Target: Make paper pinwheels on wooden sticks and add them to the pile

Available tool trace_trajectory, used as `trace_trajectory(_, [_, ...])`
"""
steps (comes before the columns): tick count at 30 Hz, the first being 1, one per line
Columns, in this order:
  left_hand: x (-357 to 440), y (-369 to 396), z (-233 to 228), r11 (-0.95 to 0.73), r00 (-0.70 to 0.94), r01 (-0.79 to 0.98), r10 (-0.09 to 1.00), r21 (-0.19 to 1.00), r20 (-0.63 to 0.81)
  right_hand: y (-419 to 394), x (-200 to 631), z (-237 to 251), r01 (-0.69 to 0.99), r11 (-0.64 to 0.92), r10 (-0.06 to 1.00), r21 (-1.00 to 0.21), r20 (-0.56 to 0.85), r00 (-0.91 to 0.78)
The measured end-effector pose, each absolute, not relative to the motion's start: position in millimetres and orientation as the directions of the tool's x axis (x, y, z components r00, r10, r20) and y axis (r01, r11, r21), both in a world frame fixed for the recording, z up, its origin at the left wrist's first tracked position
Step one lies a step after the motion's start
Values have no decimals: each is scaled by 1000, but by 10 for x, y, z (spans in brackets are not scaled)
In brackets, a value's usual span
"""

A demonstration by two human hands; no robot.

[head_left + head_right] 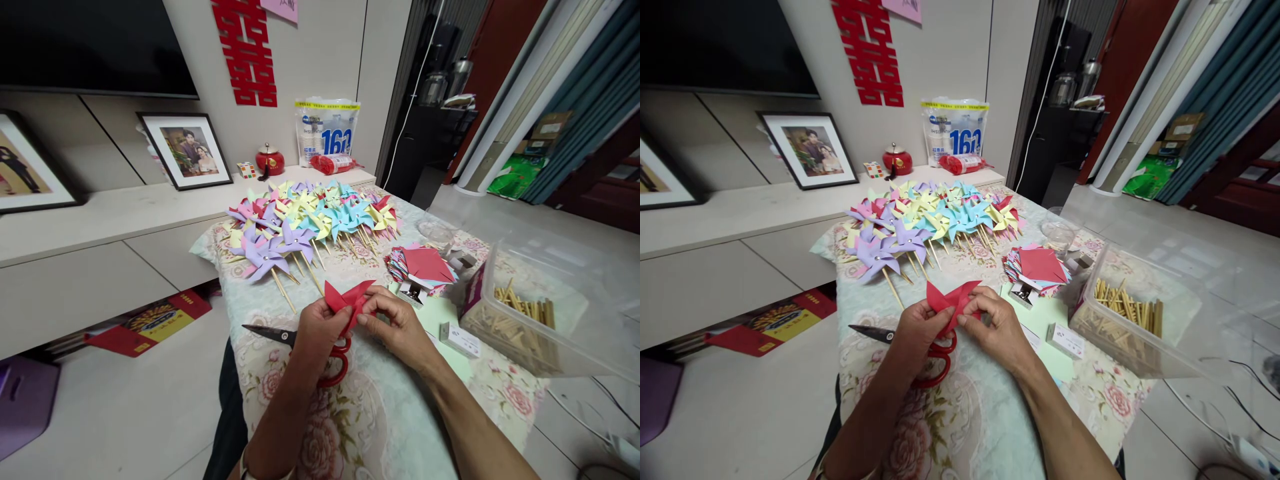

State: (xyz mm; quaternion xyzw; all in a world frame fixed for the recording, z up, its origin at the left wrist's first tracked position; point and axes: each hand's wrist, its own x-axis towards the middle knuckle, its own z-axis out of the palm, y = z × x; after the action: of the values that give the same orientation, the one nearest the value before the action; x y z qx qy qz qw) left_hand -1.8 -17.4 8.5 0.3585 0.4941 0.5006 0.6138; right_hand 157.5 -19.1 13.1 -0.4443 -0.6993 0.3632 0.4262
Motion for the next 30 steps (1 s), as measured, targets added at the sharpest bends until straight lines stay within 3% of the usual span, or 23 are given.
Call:
trace_trajectory(11, [-2, -190, 60, 251, 22, -330, 966, 910, -259, -188, 1564, 96, 303, 238, 957, -923, 170, -234])
trace_trajectory(30, [0, -207, 68, 270, 5, -221, 961, 937, -276, -209, 1524, 113, 312, 163, 970, -936, 94, -226])
